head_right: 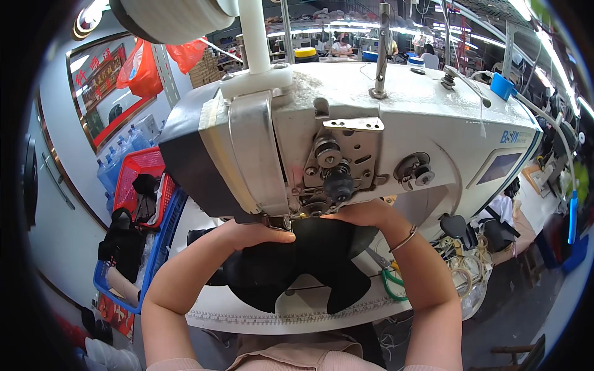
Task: Stitching together black leather components for shoe manufacturing using an industrial sewing machine.
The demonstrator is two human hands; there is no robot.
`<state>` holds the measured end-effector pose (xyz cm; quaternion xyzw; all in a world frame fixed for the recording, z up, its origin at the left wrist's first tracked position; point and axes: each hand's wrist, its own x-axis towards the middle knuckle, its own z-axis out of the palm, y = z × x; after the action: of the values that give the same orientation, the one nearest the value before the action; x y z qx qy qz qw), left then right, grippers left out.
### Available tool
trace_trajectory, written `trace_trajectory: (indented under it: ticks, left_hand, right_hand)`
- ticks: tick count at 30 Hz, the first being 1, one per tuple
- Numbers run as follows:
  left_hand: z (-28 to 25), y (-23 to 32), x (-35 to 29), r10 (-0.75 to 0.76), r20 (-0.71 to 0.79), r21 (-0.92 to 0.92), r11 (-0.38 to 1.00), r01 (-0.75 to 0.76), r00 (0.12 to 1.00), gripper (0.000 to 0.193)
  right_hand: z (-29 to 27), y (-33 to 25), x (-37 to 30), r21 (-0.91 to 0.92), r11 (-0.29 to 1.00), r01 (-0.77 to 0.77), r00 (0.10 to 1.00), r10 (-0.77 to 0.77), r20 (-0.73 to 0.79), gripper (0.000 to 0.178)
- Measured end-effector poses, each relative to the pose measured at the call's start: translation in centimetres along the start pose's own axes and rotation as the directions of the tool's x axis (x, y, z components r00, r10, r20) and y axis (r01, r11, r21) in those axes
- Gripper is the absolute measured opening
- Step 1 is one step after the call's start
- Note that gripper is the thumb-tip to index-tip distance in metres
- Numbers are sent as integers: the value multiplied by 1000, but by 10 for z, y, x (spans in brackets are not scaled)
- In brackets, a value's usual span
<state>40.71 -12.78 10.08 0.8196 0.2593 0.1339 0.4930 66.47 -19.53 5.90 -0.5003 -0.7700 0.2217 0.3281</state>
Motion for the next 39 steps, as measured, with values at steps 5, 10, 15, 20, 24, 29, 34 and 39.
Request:
trace_trajectory:
  ticks: [5, 10, 15, 20, 24, 29, 34, 39]
  left_hand:
    - [-1, -7, 2, 125, 63, 112, 985, -132, 990, 61]
    - [5, -7, -7, 67, -17, 160, 985, -63, 998, 65]
    - [25, -2, -52, -13, -219, 444, 889, 112, 976, 65]
    - [13, -24, -47, -219, 171, -190, 949, 251, 961, 44]
    - [6, -47, -36, -234, 398, -630, 633, 450, 887, 34]
    - [7, -49, -34, -66, 436, -686, 620, 379, 897, 41]
    - [-2, -33, -32, -79, 416, -627, 696, 349, 906, 41]
    - [9, -31, -35, -258, 352, -596, 680, 428, 900, 36]
  right_hand:
    - [10, -25, -8, -360, 931, 66, 941, -178, -287, 37]
    - [46, -62, -42, -565, 823, 62, 608, -480, -632, 35]
    - [69, -53, -61, -610, 788, -87, 735, -363, -574, 47]
    - [143, -52, -144, 273, 948, -167, 362, 316, -877, 44]
    - [167, -44, -180, 859, 503, -98, 636, 695, -335, 42]
    - [146, -41, -157, 970, 234, 62, 758, 621, -198, 33]
    - [130, -53, -157, 969, 233, 86, 776, 594, -212, 30]
    - [124, -56, -159, 968, 231, 95, 785, 581, -216, 34]
